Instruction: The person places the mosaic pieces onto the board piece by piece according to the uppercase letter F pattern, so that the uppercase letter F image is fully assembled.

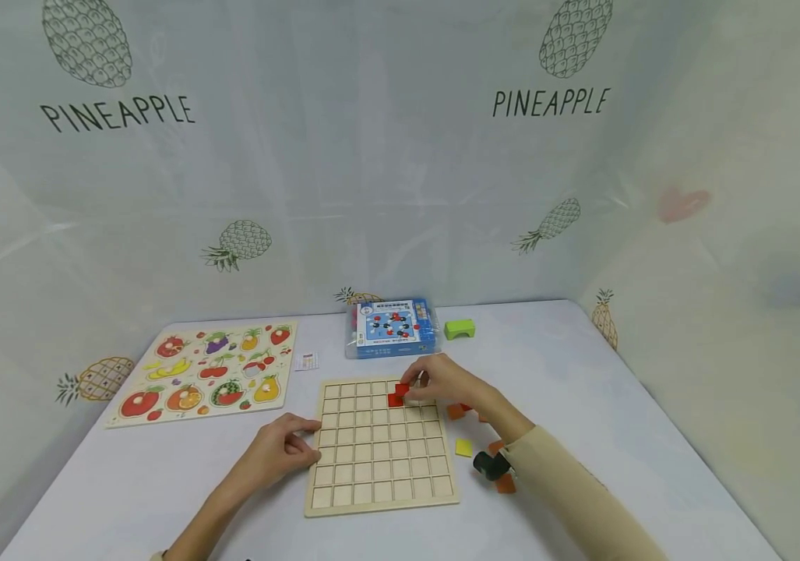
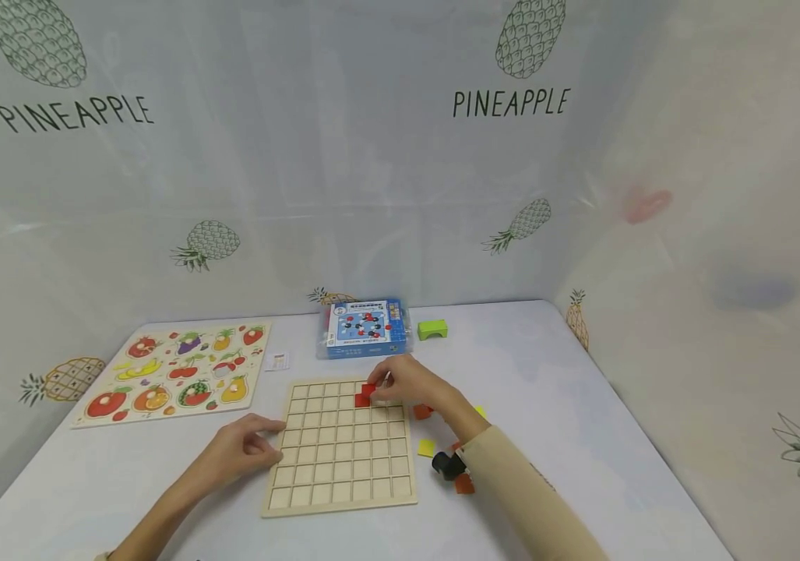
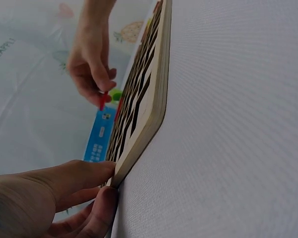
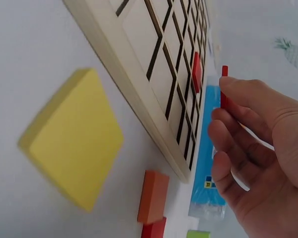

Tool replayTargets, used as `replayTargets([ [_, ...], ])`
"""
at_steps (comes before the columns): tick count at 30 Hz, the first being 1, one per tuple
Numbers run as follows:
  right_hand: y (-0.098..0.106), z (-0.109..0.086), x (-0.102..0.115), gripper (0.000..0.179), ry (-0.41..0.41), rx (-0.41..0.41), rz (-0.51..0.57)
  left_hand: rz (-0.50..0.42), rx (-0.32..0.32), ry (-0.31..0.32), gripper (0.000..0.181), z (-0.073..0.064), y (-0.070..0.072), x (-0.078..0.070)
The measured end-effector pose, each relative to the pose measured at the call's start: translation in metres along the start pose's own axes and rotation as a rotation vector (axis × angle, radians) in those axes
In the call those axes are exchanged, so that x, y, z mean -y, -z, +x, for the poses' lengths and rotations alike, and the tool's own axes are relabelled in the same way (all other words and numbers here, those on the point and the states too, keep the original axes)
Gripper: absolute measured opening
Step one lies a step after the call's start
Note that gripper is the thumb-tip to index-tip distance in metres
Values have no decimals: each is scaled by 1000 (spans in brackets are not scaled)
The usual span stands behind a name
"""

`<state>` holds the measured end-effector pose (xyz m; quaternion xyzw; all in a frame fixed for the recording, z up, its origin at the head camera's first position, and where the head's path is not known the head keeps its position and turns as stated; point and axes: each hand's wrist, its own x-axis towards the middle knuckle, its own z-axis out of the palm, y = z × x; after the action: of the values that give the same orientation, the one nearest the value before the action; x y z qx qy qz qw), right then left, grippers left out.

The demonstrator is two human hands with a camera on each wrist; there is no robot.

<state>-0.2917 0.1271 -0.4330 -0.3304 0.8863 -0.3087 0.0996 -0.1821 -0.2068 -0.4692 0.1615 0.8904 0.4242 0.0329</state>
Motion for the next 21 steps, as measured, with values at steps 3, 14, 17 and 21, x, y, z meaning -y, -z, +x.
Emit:
replayTargets([
  [3,-5,4,1,24,12,-3,4,2,1,-2,46,0,0,1],
  [14,-15,17,8,23,13,16,29,-4,1,-8,46,1,0,1],
  [17,-18,21,11,24,26,11,23,-3,-1,-13,45,1,0,2],
  [21,-22,24,14,23,34,8,16,1,-2,-12,45,1,-1,3],
])
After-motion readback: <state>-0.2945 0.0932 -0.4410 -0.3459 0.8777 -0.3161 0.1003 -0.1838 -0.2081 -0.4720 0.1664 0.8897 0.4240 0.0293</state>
